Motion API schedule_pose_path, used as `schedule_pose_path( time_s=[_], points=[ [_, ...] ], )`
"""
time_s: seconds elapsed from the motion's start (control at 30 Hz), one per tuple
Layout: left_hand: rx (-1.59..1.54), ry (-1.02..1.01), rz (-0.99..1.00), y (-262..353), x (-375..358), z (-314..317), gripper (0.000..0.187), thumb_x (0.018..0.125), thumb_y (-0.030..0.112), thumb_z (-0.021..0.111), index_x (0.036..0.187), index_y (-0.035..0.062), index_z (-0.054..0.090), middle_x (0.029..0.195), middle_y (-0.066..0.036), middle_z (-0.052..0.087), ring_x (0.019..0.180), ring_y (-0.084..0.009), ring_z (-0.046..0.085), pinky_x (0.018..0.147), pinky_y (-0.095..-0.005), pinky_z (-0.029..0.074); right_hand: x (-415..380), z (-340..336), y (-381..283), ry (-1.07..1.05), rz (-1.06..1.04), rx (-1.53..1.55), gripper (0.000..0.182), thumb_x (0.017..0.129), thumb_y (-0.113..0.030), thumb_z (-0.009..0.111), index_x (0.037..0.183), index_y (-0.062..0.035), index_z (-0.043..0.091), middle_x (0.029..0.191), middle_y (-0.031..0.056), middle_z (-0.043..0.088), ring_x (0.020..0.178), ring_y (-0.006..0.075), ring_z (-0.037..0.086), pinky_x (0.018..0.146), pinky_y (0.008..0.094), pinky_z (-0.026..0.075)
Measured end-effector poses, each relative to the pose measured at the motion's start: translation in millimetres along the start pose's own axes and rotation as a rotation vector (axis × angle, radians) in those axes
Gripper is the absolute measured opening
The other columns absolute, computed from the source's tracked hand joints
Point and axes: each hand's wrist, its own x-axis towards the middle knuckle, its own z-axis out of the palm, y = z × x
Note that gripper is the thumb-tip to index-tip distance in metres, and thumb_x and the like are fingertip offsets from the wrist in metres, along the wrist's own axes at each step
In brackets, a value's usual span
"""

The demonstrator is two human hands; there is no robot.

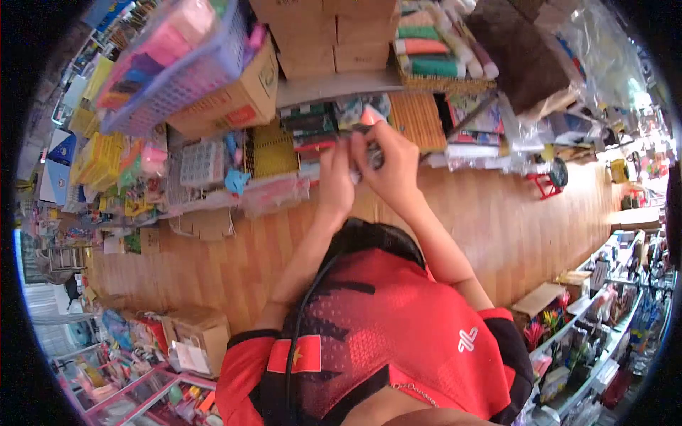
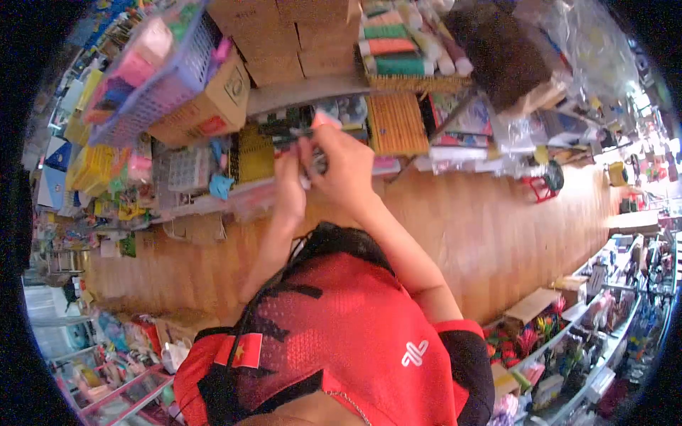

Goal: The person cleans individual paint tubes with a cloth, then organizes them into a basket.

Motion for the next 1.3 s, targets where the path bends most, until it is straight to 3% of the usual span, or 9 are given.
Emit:
schedule_pose_path(
  time_s=[0.13,0.4,0.43,0.53,0.73,0.87,0.9,1.13,1.3],
  points=[
    [0.136,-0.095,-0.025,18,-8,7,0.042,0.095,0.035,0.034,0.077,0.0022,0.054,0.067,0.0,0.048,0.06,-0.0089,0.042,0.054,-0.0258,0.034,23,-10,13,0.041,0.285,0.003,0.021,0.078,-0.016,0.063,0.073,-0.0049,0.046,0.06,0.0154,0.052,0.055,0.0345,0.055,0.047,0.0366,0.041],
    [0.026,-0.072,0.026,4,8,13,0.043,0.095,0.036,0.034,0.071,0.0057,0.052,0.062,0.001,0.049,0.058,-0.007,0.043,0.05,-0.0229,0.032,2,-6,10,0.143,-0.027,0.048,0.02,0.078,-0.01,0.064,0.07,-0.0038,0.047,0.057,0.012,0.049,0.045,0.0218,0.046,0.046,0.0299,0.038],
    [0.048,-0.088,-0.019,14,1,18,0.043,0.095,0.037,0.034,0.071,0.0055,0.052,0.061,0.001,0.049,0.057,-0.0076,0.044,0.049,-0.0236,0.032,13,-15,10,0.069,0.252,0.001,0.02,0.078,-0.014,0.064,0.072,-0.0033,0.048,0.065,0.014,0.056,0.056,0.0314,0.056,0.05,0.0357,0.042],
    [0.073,-0.123,-0.042,18,1,28,0.045,0.094,0.039,0.034,0.073,0.0045,0.054,0.062,0.0,0.05,0.055,-0.0097,0.047,0.047,-0.025,0.033,25,-21,17,0.137,0.382,0.149,0.022,0.081,-0.015,0.062,0.072,-0.0019,0.047,0.066,0.0151,0.056,0.057,0.0296,0.056,0.053,0.0341,0.042],
    [-0.148,0.14,0.007,16,7,61,0.043,0.094,0.039,0.036,0.082,0.0033,0.057,0.069,-0.002,0.053,0.056,-0.01,0.048,0.049,-0.0245,0.036,-21,-15,29,0.385,0.038,0.21,0.012,0.081,-0.005,0.06,0.075,-0.0008,0.051,0.071,0.0147,0.053,0.064,0.0266,0.053,0.059,0.0325,0.041],
    [-0.075,-0.218,-0.133,-13,5,61,0.042,0.094,0.039,0.036,0.083,0.004,0.057,0.071,-0.003,0.054,0.059,-0.0096,0.048,0.05,-0.0246,0.036,24,-65,43,0.312,0.172,0.051,0.011,0.078,-0.002,0.062,0.073,-0.0008,0.051,0.068,0.0126,0.048,0.065,0.0262,0.05,0.059,0.0325,0.04],
    [-0.05,-0.237,-0.108,-12,4,68,0.042,0.094,0.04,0.036,0.083,0.004,0.057,0.071,-0.004,0.053,0.059,-0.0099,0.049,0.051,-0.0247,0.037,32,-73,46,0.308,0.123,0.07,0.011,0.079,0.003,0.059,0.074,-0.0009,0.049,0.068,0.0063,0.047,0.064,0.0159,0.046,0.058,0.0283,0.036],
    [-0.126,0.093,-0.007,-27,14,105,0.041,0.096,0.032,0.031,0.081,0.0028,0.055,0.071,0.001,0.052,0.066,-0.0082,0.047,0.06,-0.0246,0.039,-12,-77,36,0.169,-0.066,0.045,0.016,0.072,-0.001,0.065,0.07,-0.0009,0.049,0.068,0.0134,0.047,0.067,0.0289,0.051,0.061,0.032,0.04],
    [0.061,-0.241,-0.022,-8,-7,116,0.043,0.096,0.034,0.03,0.086,0.0008,0.055,0.068,0.0,0.049,0.064,-0.0092,0.045,0.058,-0.0251,0.036,23,-106,65,0.235,0.079,0.065,0.015,0.083,-0.003,0.057,0.073,0.0002,0.046,0.067,0.008,0.045,0.064,0.0161,0.044,0.059,0.0281,0.037]
  ],
)
